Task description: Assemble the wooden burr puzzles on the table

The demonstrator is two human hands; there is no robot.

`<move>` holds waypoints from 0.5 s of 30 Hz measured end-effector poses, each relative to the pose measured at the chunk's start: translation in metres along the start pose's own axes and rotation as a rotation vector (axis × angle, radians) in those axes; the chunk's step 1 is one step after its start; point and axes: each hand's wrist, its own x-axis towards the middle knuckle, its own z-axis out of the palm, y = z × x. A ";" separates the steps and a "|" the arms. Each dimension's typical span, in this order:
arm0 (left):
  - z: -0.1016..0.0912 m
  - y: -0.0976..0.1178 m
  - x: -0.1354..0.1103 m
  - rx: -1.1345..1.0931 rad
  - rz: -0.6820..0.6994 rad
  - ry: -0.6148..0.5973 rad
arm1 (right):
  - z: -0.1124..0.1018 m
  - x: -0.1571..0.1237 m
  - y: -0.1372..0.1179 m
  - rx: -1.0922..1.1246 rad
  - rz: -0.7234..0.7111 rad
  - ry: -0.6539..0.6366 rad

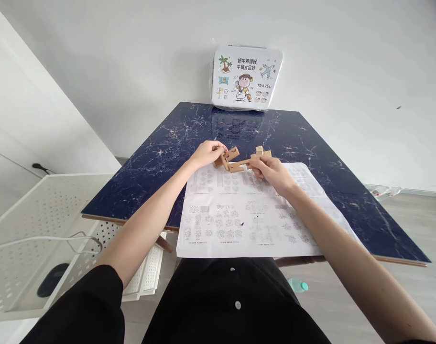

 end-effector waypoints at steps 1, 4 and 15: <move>-0.001 0.000 0.000 -0.028 -0.014 0.037 | 0.000 0.001 0.002 -0.033 0.010 -0.001; -0.001 0.000 0.000 -0.078 -0.022 0.187 | 0.003 0.001 0.003 -0.198 -0.031 -0.035; 0.027 0.035 -0.020 -0.181 0.296 0.225 | 0.015 -0.007 -0.006 -0.342 -0.357 0.126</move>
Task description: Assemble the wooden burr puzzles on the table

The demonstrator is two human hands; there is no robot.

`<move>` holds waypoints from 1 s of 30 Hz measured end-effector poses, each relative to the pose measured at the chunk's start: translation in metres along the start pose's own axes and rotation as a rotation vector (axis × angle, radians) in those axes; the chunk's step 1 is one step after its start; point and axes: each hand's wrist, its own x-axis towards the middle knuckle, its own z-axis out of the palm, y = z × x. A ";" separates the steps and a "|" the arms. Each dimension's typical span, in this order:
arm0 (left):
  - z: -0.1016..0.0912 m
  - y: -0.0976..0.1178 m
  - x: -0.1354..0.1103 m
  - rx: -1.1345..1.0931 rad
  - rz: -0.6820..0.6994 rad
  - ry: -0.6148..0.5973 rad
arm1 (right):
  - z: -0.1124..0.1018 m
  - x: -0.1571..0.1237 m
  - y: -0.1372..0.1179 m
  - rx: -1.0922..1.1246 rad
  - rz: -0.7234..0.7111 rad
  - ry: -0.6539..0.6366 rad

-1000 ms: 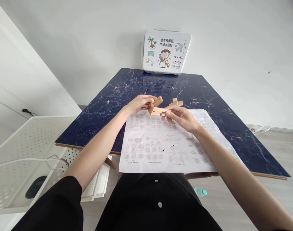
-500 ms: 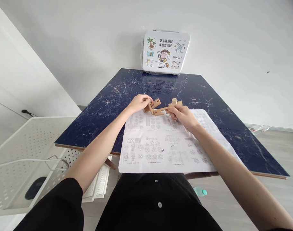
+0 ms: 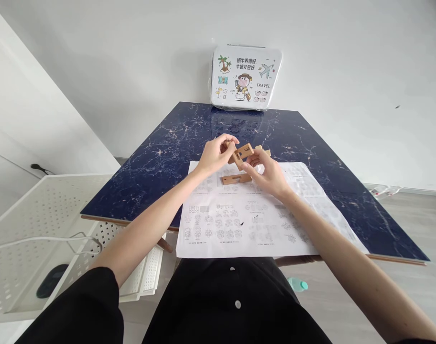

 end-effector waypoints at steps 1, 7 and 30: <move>0.003 0.004 -0.002 -0.003 0.011 -0.027 | -0.001 0.000 0.000 -0.026 0.009 0.006; 0.012 0.014 -0.009 -0.081 0.014 -0.112 | -0.003 -0.002 -0.001 -0.073 0.036 0.033; 0.004 0.013 -0.004 0.115 0.142 -0.176 | -0.002 -0.003 -0.005 -0.072 -0.081 0.213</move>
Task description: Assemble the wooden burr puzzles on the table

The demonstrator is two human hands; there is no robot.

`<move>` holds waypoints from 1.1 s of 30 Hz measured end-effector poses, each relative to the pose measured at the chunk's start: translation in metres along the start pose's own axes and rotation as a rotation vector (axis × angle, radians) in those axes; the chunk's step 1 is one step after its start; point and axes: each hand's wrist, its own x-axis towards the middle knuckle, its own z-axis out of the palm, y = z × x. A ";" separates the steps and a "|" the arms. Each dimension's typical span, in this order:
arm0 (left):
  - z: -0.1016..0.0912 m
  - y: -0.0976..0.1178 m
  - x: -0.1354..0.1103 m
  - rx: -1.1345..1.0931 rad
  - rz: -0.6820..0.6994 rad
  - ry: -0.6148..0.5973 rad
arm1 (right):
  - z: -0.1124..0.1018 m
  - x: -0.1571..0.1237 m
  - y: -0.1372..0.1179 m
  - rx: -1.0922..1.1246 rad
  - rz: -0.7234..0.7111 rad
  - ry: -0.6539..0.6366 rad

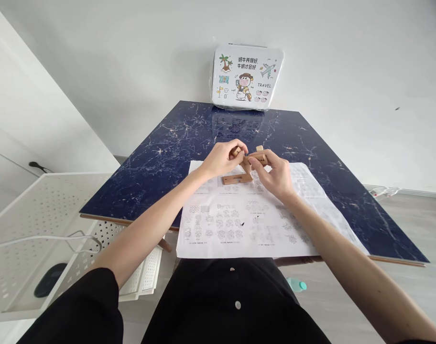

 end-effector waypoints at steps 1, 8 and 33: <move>0.000 0.000 0.000 0.013 0.016 0.008 | 0.000 0.000 0.000 -0.006 -0.005 0.008; 0.004 0.000 0.003 0.049 0.075 0.077 | -0.003 0.001 -0.001 0.047 -0.020 0.019; 0.020 0.013 -0.001 -0.193 -0.121 0.154 | 0.007 0.011 -0.001 0.496 0.211 -0.053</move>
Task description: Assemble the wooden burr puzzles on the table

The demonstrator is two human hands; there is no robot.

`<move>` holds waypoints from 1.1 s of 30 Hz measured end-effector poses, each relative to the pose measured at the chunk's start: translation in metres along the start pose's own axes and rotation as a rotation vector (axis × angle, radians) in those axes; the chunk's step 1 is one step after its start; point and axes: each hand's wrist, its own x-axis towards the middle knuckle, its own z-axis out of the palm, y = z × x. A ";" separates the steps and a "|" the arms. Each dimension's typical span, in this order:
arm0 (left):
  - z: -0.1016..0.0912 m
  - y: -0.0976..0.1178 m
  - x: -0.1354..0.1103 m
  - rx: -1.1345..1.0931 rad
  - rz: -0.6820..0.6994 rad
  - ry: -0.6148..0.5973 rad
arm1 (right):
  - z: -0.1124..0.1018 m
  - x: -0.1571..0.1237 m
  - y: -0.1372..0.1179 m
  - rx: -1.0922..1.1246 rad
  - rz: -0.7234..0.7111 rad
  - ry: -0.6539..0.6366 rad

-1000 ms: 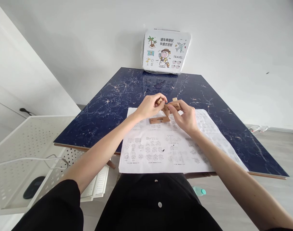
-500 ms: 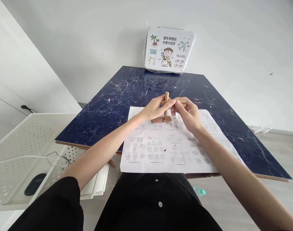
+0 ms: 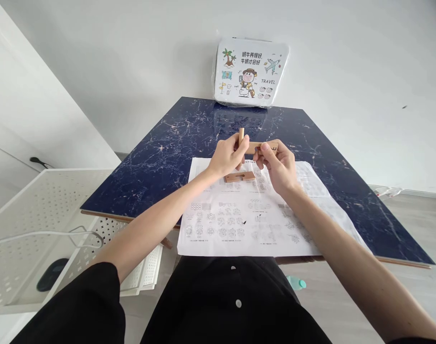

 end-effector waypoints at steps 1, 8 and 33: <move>0.000 -0.001 0.000 0.003 -0.006 0.015 | 0.000 0.000 0.001 -0.029 0.005 0.005; -0.006 0.003 0.002 -0.015 -0.104 -0.045 | -0.002 0.002 0.008 -0.058 0.038 0.016; -0.012 -0.030 -0.001 0.751 0.024 -0.250 | -0.020 0.000 0.027 -0.179 0.203 0.014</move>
